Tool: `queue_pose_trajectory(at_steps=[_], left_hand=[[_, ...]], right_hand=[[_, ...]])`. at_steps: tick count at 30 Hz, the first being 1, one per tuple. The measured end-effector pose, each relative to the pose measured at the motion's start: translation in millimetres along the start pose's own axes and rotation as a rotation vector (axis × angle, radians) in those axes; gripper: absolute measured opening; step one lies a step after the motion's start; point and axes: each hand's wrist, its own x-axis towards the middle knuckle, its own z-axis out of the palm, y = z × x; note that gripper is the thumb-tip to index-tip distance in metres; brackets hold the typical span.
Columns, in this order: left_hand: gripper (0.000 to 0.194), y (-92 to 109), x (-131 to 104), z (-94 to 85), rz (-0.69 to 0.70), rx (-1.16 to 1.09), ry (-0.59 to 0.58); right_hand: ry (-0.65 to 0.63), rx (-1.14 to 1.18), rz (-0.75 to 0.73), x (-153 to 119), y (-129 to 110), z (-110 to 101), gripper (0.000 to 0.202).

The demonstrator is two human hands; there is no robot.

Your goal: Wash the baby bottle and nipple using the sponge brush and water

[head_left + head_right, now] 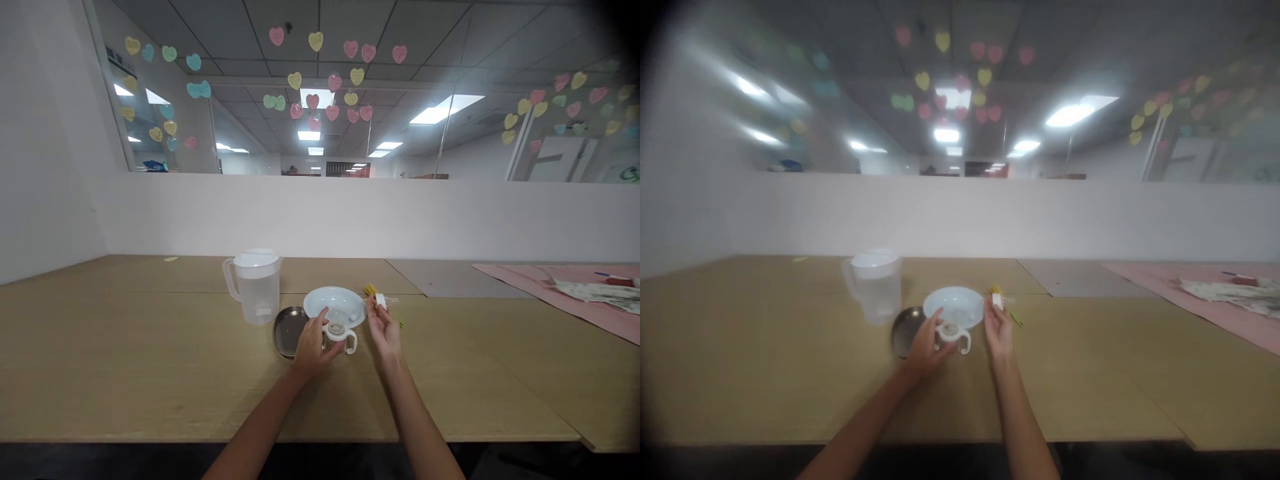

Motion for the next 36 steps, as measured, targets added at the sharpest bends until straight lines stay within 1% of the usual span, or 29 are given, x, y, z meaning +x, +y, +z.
queue_pose_trajectory(at_steps=[3,6,8,10,13,16,21,28,33,36], left_hand=[[0.069,0,0,0.0,0.013,0.010,0.004],[0.069,0,0,-0.3,0.013,0.016,0.007],[0.069,0,0,-0.8,0.006,0.015,0.007],[0.068,1,0,-1.5,0.004,0.012,0.001],[0.068,2,0,-2.3,0.012,0.010,-0.002],[0.067,2,0,-2.5,0.020,0.010,0.012],[0.066,1,1,-2.2,0.028,0.028,0.010],[0.066,3,1,-3.0,0.035,0.036,0.020],[0.064,6,1,-5.6,0.056,0.029,0.033],[0.061,4,1,-5.4,0.095,0.011,0.025]], right_hand=[[0.035,-0.071,-0.064,-2,6,6,0.037],[0.063,-0.224,-0.112,-4,14,10,0.049],[0.032,-0.369,-0.141,-6,18,11,0.050],[-0.033,-0.512,-0.167,-9,20,12,0.045],[-0.111,-0.625,-0.163,-16,20,16,0.040],[-0.128,-0.626,-0.142,-20,19,20,0.040],[-0.077,-0.607,-0.160,-16,19,20,0.045],[-0.038,-0.655,-0.301,-15,19,6,0.040],[-0.073,-0.686,-0.306,-20,15,7,0.034],[-0.087,-0.655,-0.269,-24,13,12,0.032]])
